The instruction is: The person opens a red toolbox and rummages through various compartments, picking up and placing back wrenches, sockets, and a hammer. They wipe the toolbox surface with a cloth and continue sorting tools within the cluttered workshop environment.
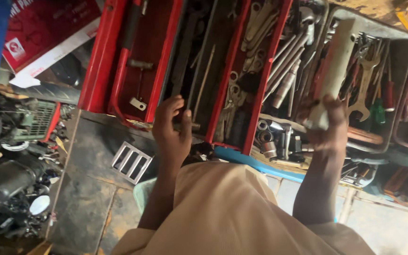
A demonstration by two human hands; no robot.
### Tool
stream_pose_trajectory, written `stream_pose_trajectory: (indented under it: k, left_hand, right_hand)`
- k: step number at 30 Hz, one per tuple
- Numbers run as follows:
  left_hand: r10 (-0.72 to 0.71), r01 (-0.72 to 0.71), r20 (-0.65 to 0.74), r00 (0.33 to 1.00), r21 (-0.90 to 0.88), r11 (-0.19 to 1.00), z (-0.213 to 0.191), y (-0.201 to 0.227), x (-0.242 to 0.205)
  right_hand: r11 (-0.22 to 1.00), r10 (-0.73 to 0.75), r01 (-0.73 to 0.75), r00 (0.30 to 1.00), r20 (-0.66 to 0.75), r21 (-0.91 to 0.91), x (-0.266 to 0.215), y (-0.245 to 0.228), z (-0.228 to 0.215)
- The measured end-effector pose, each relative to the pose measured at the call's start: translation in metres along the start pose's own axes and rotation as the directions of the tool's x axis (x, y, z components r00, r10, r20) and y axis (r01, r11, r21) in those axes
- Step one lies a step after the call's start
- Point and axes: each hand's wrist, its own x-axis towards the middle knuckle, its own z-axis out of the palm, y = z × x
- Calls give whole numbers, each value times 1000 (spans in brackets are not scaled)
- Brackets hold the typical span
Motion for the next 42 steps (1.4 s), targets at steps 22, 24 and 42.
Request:
stream_pose_trajectory:
  k: [22, 24, 42]
  left_hand:
    - [-68, 79, 58, 996, -216, 973, -4, -44, 31]
    - [-66, 79, 71, 995, -208, 975, -2, -49, 24]
    - [-23, 51, 159, 987, -170, 984, -1, -37, 19]
  right_hand:
    - [100, -193, 246, 955, 224, -964, -5, 133, 137]
    - [31, -162, 163, 974, 156, -986, -8, 140, 125]
    - [184, -175, 229, 965, 197, -956, -19, 123, 139]
